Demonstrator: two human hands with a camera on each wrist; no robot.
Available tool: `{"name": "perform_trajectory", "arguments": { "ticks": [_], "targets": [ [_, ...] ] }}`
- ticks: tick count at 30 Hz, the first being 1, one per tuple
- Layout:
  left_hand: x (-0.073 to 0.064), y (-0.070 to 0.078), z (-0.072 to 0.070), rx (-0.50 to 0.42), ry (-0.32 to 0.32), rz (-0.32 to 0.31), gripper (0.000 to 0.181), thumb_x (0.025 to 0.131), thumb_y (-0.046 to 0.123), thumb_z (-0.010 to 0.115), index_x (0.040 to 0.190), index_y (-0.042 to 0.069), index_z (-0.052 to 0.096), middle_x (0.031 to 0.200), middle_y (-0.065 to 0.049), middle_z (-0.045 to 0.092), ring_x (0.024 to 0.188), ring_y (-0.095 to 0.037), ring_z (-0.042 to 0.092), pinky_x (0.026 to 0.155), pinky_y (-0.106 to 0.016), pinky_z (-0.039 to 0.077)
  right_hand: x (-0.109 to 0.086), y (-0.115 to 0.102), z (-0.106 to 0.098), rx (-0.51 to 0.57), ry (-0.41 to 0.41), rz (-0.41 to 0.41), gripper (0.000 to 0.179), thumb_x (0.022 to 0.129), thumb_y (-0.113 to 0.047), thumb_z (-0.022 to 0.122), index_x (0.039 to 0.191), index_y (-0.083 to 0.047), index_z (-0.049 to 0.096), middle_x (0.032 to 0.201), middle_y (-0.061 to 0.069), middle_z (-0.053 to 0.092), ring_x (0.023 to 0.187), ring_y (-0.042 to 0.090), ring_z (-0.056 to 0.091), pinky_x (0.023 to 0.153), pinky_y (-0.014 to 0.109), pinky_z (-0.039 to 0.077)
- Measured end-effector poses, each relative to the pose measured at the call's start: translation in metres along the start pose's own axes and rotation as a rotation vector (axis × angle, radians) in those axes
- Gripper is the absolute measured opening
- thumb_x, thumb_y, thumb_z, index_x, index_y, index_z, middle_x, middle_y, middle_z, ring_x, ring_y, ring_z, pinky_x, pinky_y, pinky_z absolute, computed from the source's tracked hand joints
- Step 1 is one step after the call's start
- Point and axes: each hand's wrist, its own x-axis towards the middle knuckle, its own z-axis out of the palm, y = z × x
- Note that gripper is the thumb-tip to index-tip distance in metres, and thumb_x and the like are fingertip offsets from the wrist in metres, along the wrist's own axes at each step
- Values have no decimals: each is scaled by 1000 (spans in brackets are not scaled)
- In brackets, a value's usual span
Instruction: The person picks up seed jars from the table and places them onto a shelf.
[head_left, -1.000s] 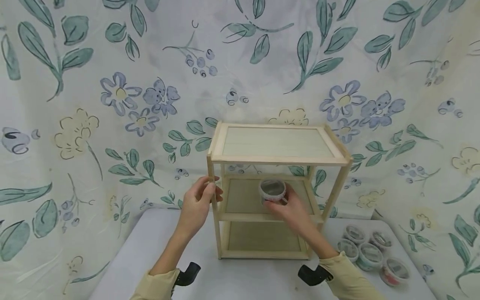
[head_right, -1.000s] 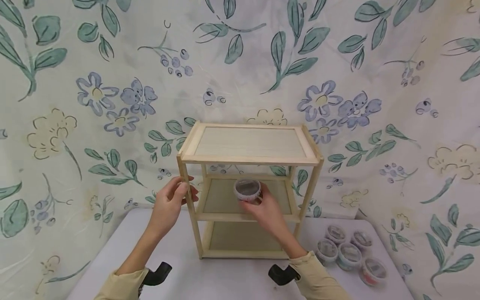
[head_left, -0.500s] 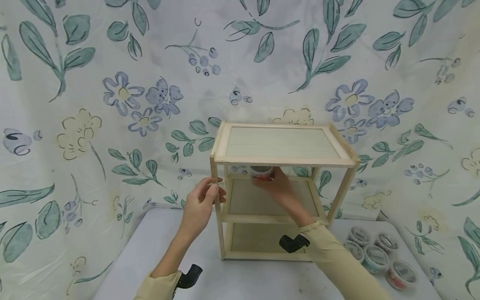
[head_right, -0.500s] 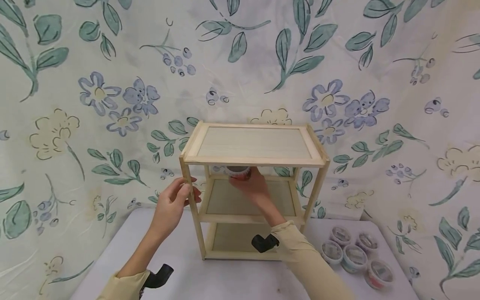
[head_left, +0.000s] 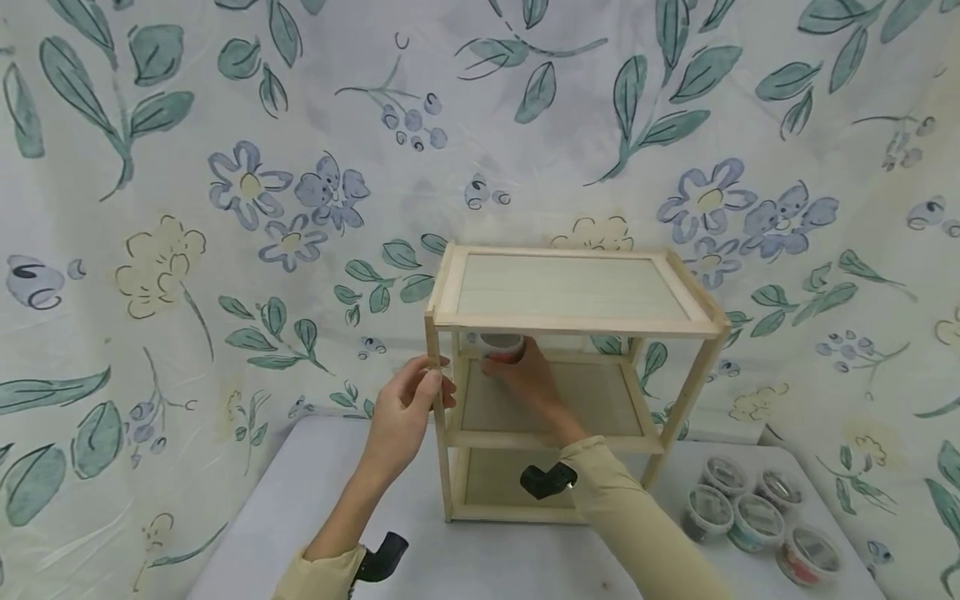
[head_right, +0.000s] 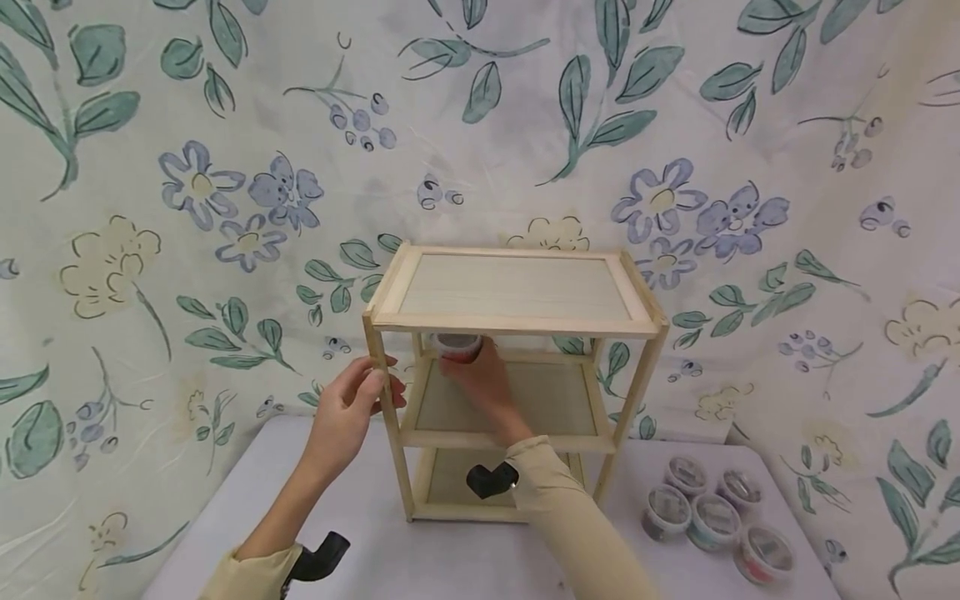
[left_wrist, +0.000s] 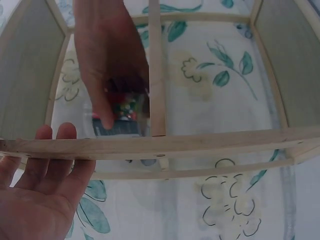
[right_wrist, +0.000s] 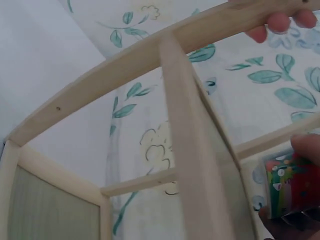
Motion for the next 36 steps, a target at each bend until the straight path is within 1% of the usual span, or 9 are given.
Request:
{"name": "perform_trajectory", "arguments": {
  "ticks": [3, 7, 10, 13, 22, 27, 32, 36],
  "targets": [
    [0, -1, 0, -3, 1, 0, 27, 105, 30, 48, 123, 14, 60, 98, -17, 65, 86, -22, 68, 85, -35, 54, -1, 5, 10, 8, 19, 23, 70, 82, -25, 75, 138, 3, 42, 127, 18, 57, 111, 29, 56, 98, 44, 45],
    [0, -1, -1, 0, 4, 9, 26, 105, 29, 47, 123, 15, 60, 95, -9, 66, 85, -21, 68, 85, -34, 54, -6, 7, 19, 10, 28, -12, 68, 83, -23, 76, 136, 3, 43, 126, 19, 58, 112, 30, 57, 99, 45, 45],
    [-1, 0, 0, -8, 2, 19, 25, 105, 28, 47, 122, 14, 60, 96, -12, 66, 85, -21, 68, 85, -33, 54, -9, 8, 23, -42, 32, -55, 70, 83, -25, 76, 136, 4, 42, 126, 22, 58, 113, 32, 58, 97, 47, 47],
    [0, 1, 0, -17, 1, 30, 25, 105, 26, 47, 122, 12, 59, 97, -17, 65, 85, -22, 67, 84, -31, 55, -10, 9, 24, -76, 37, -68, 72, 83, -28, 76, 136, 4, 41, 126, 22, 58, 112, 32, 59, 97, 47, 47],
    [1, 1, 1, -16, -1, 18, 26, 105, 25, 46, 123, 11, 59, 98, -19, 65, 85, -21, 68, 86, -29, 54, -10, 10, 23, -63, 25, -74, 73, 83, -27, 76, 137, 6, 40, 128, 23, 57, 115, 33, 58, 99, 48, 46],
    [1, 1, 2, -14, 7, 14, 26, 105, 25, 46, 123, 12, 59, 98, -18, 65, 85, -21, 68, 86, -29, 55, -8, 12, 24, -71, 27, -76, 73, 83, -29, 76, 137, 5, 41, 128, 22, 57, 115, 32, 58, 100, 47, 46],
    [1, 1, 3, -22, 3, 10, 26, 105, 25, 46, 123, 12, 59, 99, -22, 64, 85, -22, 67, 86, -29, 54, -8, 13, 24, -70, 26, -60, 73, 84, -30, 76, 138, 4, 41, 129, 21, 57, 117, 32, 57, 101, 47, 45],
    [1, 2, 3, -10, 7, 3, 26, 106, 26, 45, 124, 12, 59, 99, -18, 65, 86, -21, 67, 87, -28, 54, -9, 11, 23, -64, 21, -60, 74, 84, -30, 76, 139, 4, 40, 130, 22, 56, 118, 33, 57, 102, 48, 44]
  ]
}}
